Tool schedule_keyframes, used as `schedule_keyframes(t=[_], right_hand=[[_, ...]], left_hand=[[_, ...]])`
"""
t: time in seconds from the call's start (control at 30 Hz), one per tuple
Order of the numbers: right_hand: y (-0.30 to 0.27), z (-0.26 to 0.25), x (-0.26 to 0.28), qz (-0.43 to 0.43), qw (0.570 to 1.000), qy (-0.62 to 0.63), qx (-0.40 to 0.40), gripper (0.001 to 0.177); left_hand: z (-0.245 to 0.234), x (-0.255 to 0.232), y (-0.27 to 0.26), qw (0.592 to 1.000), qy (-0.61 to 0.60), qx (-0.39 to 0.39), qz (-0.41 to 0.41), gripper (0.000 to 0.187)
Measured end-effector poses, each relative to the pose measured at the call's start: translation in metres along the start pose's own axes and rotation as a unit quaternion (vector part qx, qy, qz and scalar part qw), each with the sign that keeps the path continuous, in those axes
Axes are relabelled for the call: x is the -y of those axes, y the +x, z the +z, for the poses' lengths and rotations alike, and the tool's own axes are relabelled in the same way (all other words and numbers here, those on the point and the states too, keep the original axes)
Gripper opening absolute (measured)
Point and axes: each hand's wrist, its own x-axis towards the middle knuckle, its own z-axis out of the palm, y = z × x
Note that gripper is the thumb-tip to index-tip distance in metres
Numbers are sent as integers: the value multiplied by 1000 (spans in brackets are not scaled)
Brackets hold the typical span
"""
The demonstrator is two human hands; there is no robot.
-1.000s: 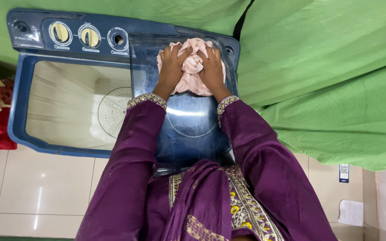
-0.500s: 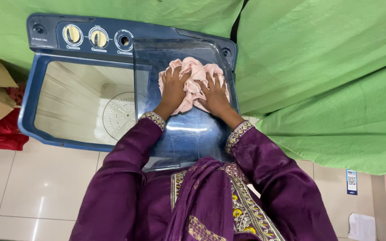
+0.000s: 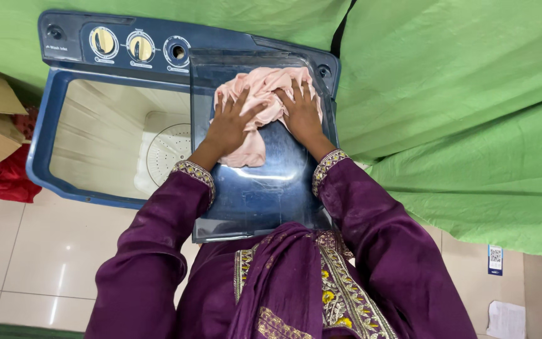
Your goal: The person washes a pink cloth by hand in a portable twin-tub washing machine. They scrub the cloth inside the wash tub, wring it out, and then rub it against the top surface of the machine's lid to remove excess water.
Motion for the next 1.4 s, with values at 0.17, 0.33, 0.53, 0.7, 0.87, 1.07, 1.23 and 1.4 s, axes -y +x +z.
schedule_keyframes(t=[0.17, 0.33, 0.53, 0.7, 0.87, 1.07, 1.23, 1.4], right_hand=[[20, 3, 7, -8, 999, 8, -43, 67], [26, 5, 12, 18, 999, 23, -42, 66], [24, -3, 14, 4, 999, 37, -30, 68], [22, -9, 39, 8, 997, 74, -26, 99], [19, 7, 45, 55, 997, 45, -9, 84], [10, 24, 34, -22, 999, 27, -7, 67], [-42, 4, 55, -93, 993, 34, 67, 72], [-95, -20, 96, -78, 969, 23, 233, 88]], left_hand=[[16, 36, 28, 996, 19, -82, -19, 70], [20, 36, 47, 982, -37, -180, -44, 47], [21, 28, 61, 968, 12, -242, -70, 21], [37, 16, 57, 951, 77, -270, -126, 23], [30, 15, 42, 966, -3, -230, -117, 29], [-3, -1, -21, 992, 4, -113, -47, 46], [-9, -42, -79, 988, 133, 40, -70, 68], [-13, -86, -127, 938, 181, 267, -125, 96]])
